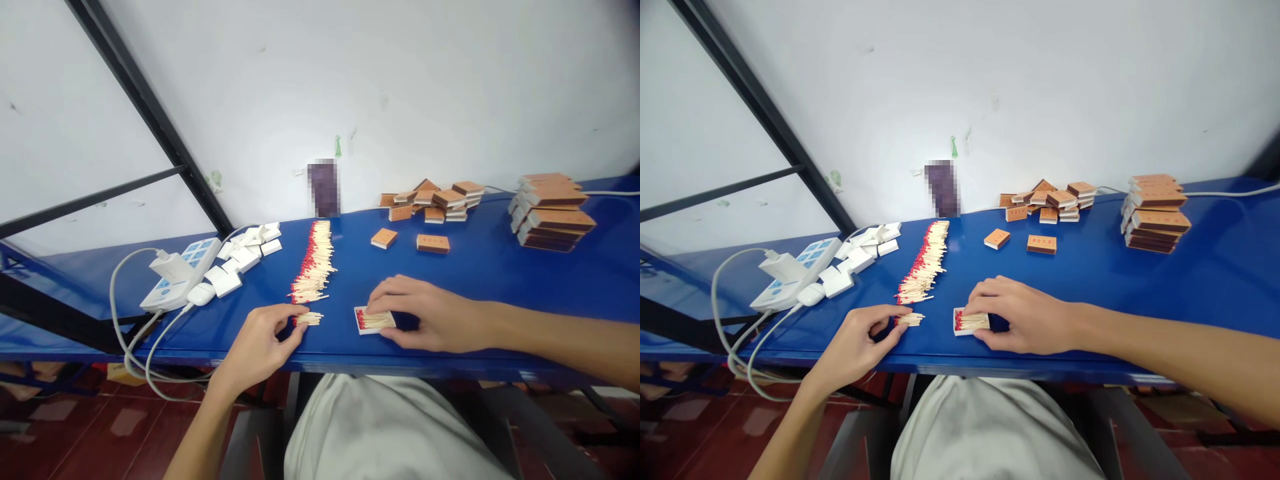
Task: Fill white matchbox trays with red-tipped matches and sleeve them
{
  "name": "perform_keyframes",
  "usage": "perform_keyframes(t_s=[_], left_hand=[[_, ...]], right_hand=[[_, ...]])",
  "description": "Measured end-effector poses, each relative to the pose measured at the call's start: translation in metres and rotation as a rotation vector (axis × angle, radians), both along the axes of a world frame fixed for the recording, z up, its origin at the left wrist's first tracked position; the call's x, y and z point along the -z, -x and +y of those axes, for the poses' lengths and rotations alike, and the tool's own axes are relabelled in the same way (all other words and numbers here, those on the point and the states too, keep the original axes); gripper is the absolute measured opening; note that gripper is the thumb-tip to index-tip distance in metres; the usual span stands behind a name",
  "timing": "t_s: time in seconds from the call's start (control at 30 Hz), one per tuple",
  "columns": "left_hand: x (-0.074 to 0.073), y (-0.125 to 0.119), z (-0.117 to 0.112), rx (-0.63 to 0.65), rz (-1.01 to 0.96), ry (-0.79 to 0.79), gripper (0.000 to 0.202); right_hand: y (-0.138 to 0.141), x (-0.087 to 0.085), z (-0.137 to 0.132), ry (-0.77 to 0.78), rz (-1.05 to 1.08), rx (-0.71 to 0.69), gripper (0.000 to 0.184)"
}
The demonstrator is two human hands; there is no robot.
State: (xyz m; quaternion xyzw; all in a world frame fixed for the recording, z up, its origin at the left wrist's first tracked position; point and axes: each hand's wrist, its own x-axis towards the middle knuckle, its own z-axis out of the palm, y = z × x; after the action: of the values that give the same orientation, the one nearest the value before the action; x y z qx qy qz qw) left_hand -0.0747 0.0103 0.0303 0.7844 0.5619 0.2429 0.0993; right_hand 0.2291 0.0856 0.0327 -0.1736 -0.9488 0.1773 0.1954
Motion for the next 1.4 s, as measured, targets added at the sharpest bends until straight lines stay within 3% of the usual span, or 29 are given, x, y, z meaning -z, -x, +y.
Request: perform_keyframes(t_s=[0.5,0.7,0.9,1.1,1.2,1.4], left_hand=[[0.000,-0.002,0.001,0.003,-0.021,0.010,0.027],[0.001,-0.002,0.001,0.008,-0.009,-0.010,0.024],[0.005,-0.001,0.000,-0.019,0.013,-0.082,0.024],[0.005,0.000,0.001,-0.115,-0.016,-0.071,0.019],[0.005,0.001,0.003,-0.135,-0.069,-0.036,0.019],[0.005,0.001,0.006,-0.157,-0.039,-0.021,0.016]], right_hand=[[0.001,0.001,0.001,0.039,-0.001,-0.011,0.032],[0.017,0.000,-0.001,0.002,-0.058,-0.033,0.035],[0.051,-0.023,-0.003,-0.133,-0.120,-0.061,0.041],[0.085,-0.054,0.004,-0.239,-0.216,0.063,0.017],[0.094,-0.061,0.018,-0.131,-0.385,-0.007,0.010],[0.099,-0.065,0.039,0.024,-0.482,-0.106,0.014]])
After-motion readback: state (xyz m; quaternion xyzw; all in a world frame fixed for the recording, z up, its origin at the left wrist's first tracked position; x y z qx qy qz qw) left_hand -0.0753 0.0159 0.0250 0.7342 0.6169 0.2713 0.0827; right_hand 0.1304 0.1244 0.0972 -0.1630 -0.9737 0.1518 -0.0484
